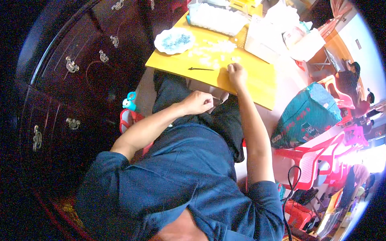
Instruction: The recorder is manually assembling small white plastic components by inserting metal pins into them while seated at a workbench.
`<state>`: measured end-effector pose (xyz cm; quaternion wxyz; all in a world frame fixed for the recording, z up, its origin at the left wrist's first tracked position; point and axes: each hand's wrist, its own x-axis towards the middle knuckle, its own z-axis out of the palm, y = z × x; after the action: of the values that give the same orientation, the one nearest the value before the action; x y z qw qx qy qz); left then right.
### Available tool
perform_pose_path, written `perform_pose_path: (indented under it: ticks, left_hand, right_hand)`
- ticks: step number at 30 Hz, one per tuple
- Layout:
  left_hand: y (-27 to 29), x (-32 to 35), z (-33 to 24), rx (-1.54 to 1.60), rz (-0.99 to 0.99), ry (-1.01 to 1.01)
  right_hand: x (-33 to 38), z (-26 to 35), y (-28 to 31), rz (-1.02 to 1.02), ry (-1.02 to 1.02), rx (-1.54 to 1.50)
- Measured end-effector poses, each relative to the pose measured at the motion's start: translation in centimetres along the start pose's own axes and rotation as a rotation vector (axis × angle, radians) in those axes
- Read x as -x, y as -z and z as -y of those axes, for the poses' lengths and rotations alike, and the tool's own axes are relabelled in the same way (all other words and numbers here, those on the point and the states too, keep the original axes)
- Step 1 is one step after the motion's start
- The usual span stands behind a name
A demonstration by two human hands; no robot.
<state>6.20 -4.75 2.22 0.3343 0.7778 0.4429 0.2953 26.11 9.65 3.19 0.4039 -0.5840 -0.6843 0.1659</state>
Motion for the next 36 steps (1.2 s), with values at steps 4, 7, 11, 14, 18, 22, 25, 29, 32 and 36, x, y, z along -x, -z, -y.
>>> perform_pose_path:
  ticks: [4,7,11,14,18,22,25,29,32,36]
  left_hand:
    - [-0.2,0.2,0.0,0.072,-0.03,-0.023]
    - [0.6,0.1,-1.8,0.132,-0.036,-0.028]
    - [1.9,0.3,-5.3,0.035,-0.039,-0.086]
    - [1.7,0.2,-5.8,0.027,-0.061,-0.132]
    - [1.5,-0.6,-4.0,-0.006,-0.103,-0.117]
    - [2.4,-0.6,-3.9,0.108,-0.187,-0.04]
    - [3.0,-0.9,-3.8,0.033,-0.172,-0.014]
    - [6.1,-0.3,-4.1,-0.134,0.045,-0.072]
    - [9.4,2.2,-3.8,-0.156,0.299,0.035]
    - [12.1,5.9,-2.6,-0.218,0.576,0.089]
  right_hand:
    - [4.5,1.8,4.1,0.157,-0.145,-0.17]
    - [8.6,3.0,5.9,0.32,-0.256,-0.359]
    - [12.6,5.6,6.5,0.434,-0.331,-0.554]
    - [13.9,5.8,5.5,0.447,-0.303,-0.714]
    - [14.3,4.7,4.2,0.443,-0.324,-0.92]
    - [14.3,4.6,4.7,0.398,-0.386,-1.037]
    - [14.1,4.2,4.8,0.407,-0.359,-1.046]
    - [14.4,3.6,5.3,0.388,-0.381,-1.002]
    - [14.3,3.9,5.7,0.425,-0.436,-0.947]
    - [14.4,3.6,5.2,0.513,-0.419,-0.95]
